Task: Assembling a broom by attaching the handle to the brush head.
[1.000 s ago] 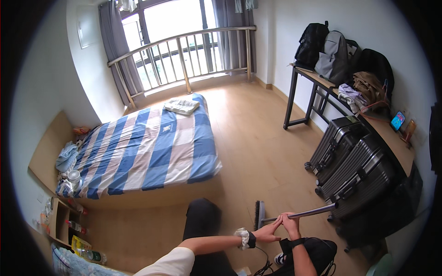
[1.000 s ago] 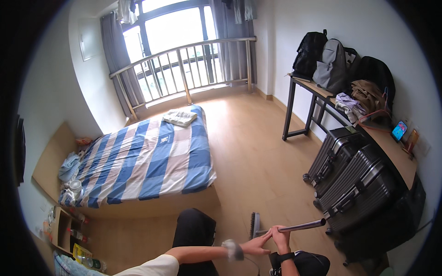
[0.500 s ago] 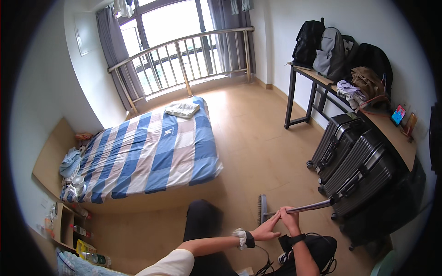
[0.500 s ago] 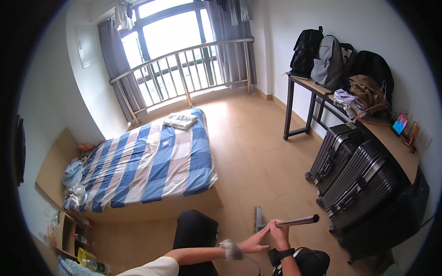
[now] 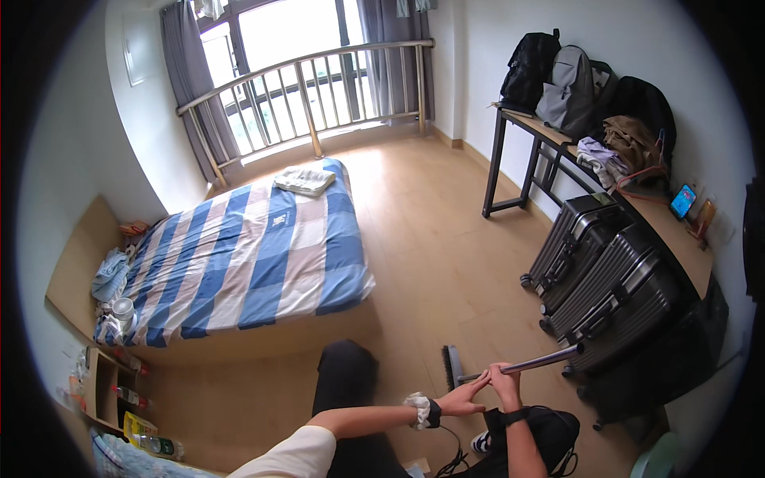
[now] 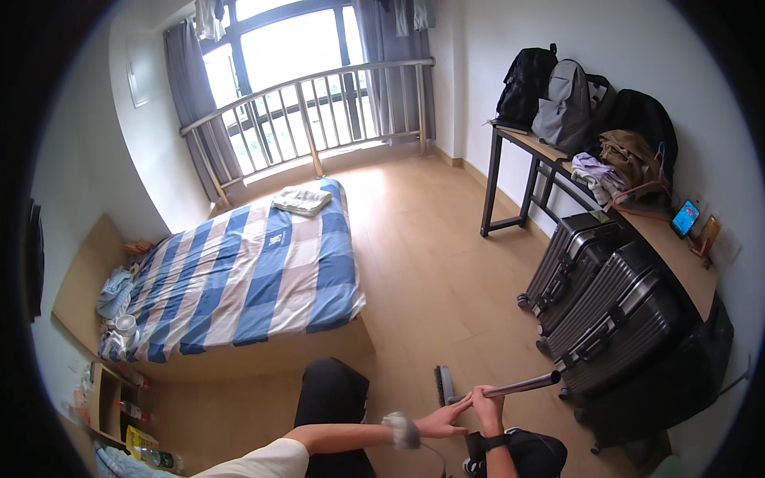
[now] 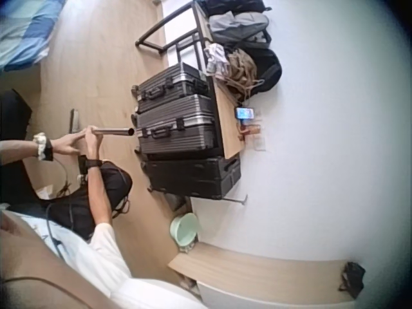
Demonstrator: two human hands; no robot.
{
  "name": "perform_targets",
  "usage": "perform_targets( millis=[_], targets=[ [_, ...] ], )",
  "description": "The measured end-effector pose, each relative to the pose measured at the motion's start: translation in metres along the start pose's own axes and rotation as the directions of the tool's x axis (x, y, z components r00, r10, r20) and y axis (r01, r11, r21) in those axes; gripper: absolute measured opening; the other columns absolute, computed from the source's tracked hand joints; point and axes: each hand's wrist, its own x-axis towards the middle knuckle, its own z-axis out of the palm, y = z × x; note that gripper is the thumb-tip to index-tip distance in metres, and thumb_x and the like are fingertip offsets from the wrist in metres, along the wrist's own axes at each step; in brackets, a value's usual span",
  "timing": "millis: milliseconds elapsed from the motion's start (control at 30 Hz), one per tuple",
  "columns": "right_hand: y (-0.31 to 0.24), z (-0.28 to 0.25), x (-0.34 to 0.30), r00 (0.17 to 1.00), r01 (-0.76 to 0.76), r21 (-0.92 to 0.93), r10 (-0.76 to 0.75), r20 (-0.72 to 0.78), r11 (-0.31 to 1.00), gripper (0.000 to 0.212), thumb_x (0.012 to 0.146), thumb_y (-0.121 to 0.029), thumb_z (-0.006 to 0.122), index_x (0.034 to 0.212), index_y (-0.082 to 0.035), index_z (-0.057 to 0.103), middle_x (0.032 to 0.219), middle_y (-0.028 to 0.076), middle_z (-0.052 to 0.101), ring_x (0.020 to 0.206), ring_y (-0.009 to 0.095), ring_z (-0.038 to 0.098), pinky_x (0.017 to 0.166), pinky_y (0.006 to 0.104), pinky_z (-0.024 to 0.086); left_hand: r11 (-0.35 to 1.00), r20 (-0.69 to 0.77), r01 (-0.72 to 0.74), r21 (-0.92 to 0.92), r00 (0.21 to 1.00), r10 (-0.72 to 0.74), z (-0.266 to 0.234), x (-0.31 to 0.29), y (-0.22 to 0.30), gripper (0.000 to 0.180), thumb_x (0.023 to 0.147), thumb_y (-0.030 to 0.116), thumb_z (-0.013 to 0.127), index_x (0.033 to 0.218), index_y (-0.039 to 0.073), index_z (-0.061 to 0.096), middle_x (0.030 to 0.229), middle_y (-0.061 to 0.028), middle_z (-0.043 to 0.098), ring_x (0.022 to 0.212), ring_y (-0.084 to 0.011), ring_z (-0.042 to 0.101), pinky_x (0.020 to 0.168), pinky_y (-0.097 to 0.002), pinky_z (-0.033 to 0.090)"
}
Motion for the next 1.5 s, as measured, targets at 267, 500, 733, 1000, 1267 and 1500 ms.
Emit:
perform_targets(
  millis=[267, 500, 733, 1000, 1267, 1500],
  targets=[
    [-0.052, 0.012, -0.015, 0.948, 0.276, -0.354, -0.314, -0.052, 0.893, 0.02, 0.082, -0.008, 0.056, 0.07, 0.006, 0.063, 0.059, 0.014, 0.063, 0.059, 0.019, 0.064, 0.054, 0.0344, 0.049, 0.995, -0.051, -0.098, 0.004, 0.994, 0.098, -0.013, -0.006, 0.011, 0.097, 0.075, 0.024, 0.066, 0.151, 0.004, 0.01, 0.157, -0.0234, 0.007, 0.139, -0.0391, 0.027, 0.114, -0.0393, 0.027],
    [-0.035, 0.035, -0.002, 0.994, 0.093, 0.147, -0.101, 0.045, 0.985, 0.019, 0.084, -0.009, 0.057, 0.074, 0.004, 0.065, 0.062, 0.011, 0.064, 0.058, 0.016, 0.062, 0.054, 0.0305, 0.05, 0.993, -0.193, -0.02, 0.114, 0.98, 0.041, -0.025, -0.018, 0.017, 0.098, 0.075, 0.025, 0.067, 0.151, 0.003, 0.008, 0.155, -0.0274, 0.009, 0.139, -0.04, 0.026, 0.114, -0.039, 0.028],
    [-0.008, 0.021, -0.003, 0.987, 0.147, -0.098, -0.139, 0.08, 0.984, 0.016, 0.083, -0.007, 0.058, 0.075, 0.005, 0.065, 0.063, 0.013, 0.064, 0.057, 0.018, 0.062, 0.053, 0.0316, 0.05, 0.986, -0.07, 0.061, 0.154, 0.996, -0.051, -0.01, -0.02, 0.007, 0.1, 0.075, 0.026, 0.067, 0.15, 0.001, 0.006, 0.154, -0.0285, 0.008, 0.13, -0.0452, 0.038, 0.107, -0.0417, 0.036],
    [-0.033, 0.001, -0.026, 0.966, 0.242, -0.259, -0.258, -0.03, 0.935, 0.017, 0.082, -0.007, 0.057, 0.073, 0.005, 0.065, 0.063, 0.017, 0.063, 0.061, 0.024, 0.064, 0.057, 0.036, 0.049, 0.998, 0.062, -0.025, 0.058, 0.998, 0.021, -0.003, -0.01, 0.02, 0.098, 0.075, 0.021, 0.065, 0.15, 0.002, 0.005, 0.156, -0.024, 0.007, 0.122, -0.0456, 0.045, 0.101, -0.0454, 0.041],
    [-0.039, 0.024, -0.006, 0.985, 0.173, -0.017, -0.173, -0.004, 0.985, 0.019, 0.086, -0.012, 0.059, 0.077, 0.005, 0.065, 0.062, 0.009, 0.062, 0.058, 0.016, 0.062, 0.055, 0.0309, 0.051, 0.981, -0.164, -0.082, 0.175, 0.98, 0.112, -0.019, -0.014, 0.024, 0.096, 0.074, 0.019, 0.067, 0.151, 0.003, 0.01, 0.155, -0.0254, 0.012, 0.137, -0.0411, 0.029, 0.112, -0.0401, 0.031],
    [-0.005, 0.031, 0.001, 0.992, 0.03, 0.148, -0.047, 0.113, 0.988, 0.016, 0.087, -0.009, 0.059, 0.08, 0.005, 0.065, 0.066, 0.008, 0.064, 0.057, 0.013, 0.061, 0.052, 0.0266, 0.053, 0.959, -0.18, 0.154, 0.238, 0.977, -0.112, -0.011, -0.021, 0.009, 0.096, 0.075, 0.021, 0.067, 0.151, 0.004, 0.01, 0.15, -0.0337, 0.017, 0.128, -0.0456, 0.041, 0.106, -0.0419, 0.038]
  ],
)
